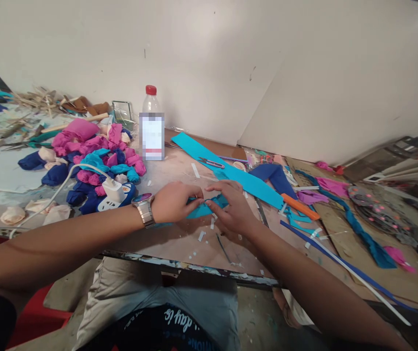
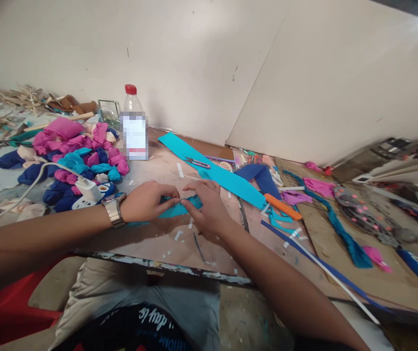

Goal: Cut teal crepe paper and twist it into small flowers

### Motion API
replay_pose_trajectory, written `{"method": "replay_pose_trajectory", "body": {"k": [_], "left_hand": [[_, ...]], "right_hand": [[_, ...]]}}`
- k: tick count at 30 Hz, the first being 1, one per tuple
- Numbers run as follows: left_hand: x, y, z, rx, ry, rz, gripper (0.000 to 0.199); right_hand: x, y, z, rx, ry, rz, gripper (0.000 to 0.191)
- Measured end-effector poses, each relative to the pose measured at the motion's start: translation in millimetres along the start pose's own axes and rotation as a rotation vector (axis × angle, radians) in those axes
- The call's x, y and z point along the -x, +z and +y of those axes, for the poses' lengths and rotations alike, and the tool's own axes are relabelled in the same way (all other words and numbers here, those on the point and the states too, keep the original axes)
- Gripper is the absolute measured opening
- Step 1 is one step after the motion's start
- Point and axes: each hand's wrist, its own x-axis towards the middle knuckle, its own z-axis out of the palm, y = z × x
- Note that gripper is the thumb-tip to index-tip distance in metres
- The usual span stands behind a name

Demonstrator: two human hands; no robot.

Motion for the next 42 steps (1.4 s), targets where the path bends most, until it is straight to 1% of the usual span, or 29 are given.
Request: {"method": "replay_pose_trajectory", "body": {"k": [1,3,6,8,12,17,22,28,31,34,35,38,42], "left_hand": [[-1,-1.5,-1,0.049,-0.015,0.005,0.029],[-3,-4.1,-3,0.134,-0.053,0.005,0.028],[-6,-6.1,-7,0.25,-0.121,-0.014,0.032],[-8,-6.3,-10,0.33,-0.168,-0.039,0.033],[-10,-6.0,-13,0.473,-0.239,-0.091,0.034],[-11,-7.8,-13,0.515,-0.234,-0.089,0.035],[-13,-8.5,-14,0.545,-0.268,-0.114,0.036],[-14,-2.4,-20,0.671,-0.27,-0.128,0.033],[-14,1.2,-23,0.755,-0.301,-0.133,0.031],[-14,4.0,-25,0.821,-0.338,-0.136,0.026],[-14,4.5,-25,0.817,-0.336,-0.13,0.025],[-13,4.8,-26,0.76,-0.299,-0.122,0.026],[-12,3.3,-22,0.736,-0.277,-0.137,0.029]], "right_hand": [[0,-1,0,-0.01,-0.001,0.057,0.019],[-1,-4,1,-0.038,-0.006,0.153,0.017],[-1,-8,5,-0.055,0.005,0.195,0.013],[0,-9,8,-0.034,0.021,0.171,0.015],[0,-10,12,-0.02,0.006,0.066,0.033],[-1,-8,10,0.019,0.048,-0.01,0.034],[-1,-6,13,0.026,0.043,0.006,0.034],[-1,-5,19,0.093,0.008,0.045,0.022],[-1,-6,17,0.101,-0.034,0.062,0.018],[-1,-9,11,0.066,-0.102,0.022,0.01],[0,-10,8,0.046,-0.119,-0.001,0.01],[0,-11,3,-0.008,-0.135,-0.038,0.021],[0,-9,3,-0.065,-0.097,-0.01,0.023]]}}
